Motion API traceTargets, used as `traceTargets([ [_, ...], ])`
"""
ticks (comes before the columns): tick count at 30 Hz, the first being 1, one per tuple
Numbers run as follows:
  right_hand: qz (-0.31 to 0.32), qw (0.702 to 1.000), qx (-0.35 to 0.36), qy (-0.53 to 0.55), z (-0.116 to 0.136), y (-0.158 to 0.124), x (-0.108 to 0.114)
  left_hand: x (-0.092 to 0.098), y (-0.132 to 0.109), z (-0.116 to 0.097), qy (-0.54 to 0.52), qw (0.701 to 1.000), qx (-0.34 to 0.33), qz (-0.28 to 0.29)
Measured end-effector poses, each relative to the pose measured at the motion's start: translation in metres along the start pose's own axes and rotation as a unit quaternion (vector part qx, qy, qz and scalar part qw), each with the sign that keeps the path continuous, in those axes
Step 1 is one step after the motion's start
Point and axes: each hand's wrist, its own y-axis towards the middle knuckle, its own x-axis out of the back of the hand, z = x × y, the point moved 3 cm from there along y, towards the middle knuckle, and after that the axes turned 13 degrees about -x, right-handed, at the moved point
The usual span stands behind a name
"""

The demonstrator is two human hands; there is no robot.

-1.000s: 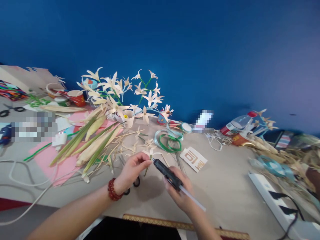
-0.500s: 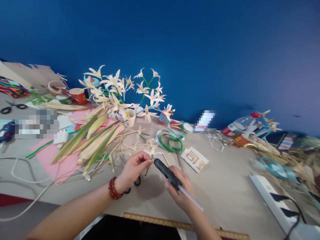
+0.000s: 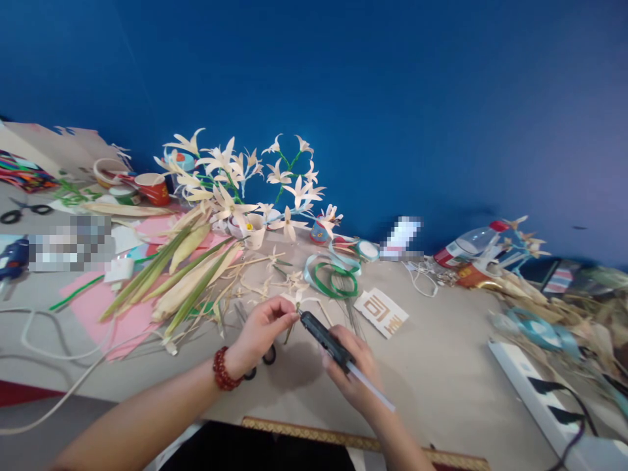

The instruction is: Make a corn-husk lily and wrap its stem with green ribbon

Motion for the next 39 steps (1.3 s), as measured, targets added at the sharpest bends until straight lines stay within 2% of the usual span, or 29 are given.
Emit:
traceTargets([
  [9,0.001,1.0,-0.004,-0.008,-0.003,0.0,-0.001,0.0,0.001,0.001,0.006,1.0,0.003,0.004],
  [14,-0.047,0.998,-0.02,-0.037,-0.017,-0.001,0.013,0.002,0.0,0.004,-0.005,1.0,-0.004,-0.007],
  [18,-0.054,0.988,-0.052,-0.135,-0.046,-0.01,0.033,0.005,0.0,0.003,-0.009,1.0,-0.005,-0.016],
  [23,-0.114,0.923,-0.198,-0.311,-0.103,-0.026,0.068,0.008,0.002,0.006,-0.027,0.999,-0.015,-0.029],
  [25,-0.115,0.91,-0.212,-0.336,-0.121,-0.03,0.073,0.01,0.003,0.008,-0.037,0.998,-0.017,-0.04],
  [29,-0.086,0.917,-0.192,-0.338,-0.141,-0.031,0.069,0.013,0.006,0.008,-0.058,0.996,-0.025,-0.057],
  [32,-0.045,0.92,-0.175,-0.348,-0.143,-0.03,0.066,0.015,0.008,0.007,-0.064,0.995,-0.038,-0.069],
  [35,-0.019,0.92,-0.16,-0.356,-0.138,-0.027,0.073,0.017,0.01,0.006,-0.068,0.993,-0.045,-0.081],
  [37,-0.047,0.929,-0.146,-0.337,-0.129,-0.02,0.081,0.017,0.01,0.005,-0.067,0.993,-0.044,-0.083],
  [39,-0.101,0.941,-0.137,-0.292,-0.114,-0.006,0.085,0.016,0.009,0.005,-0.062,0.994,-0.041,-0.081],
])
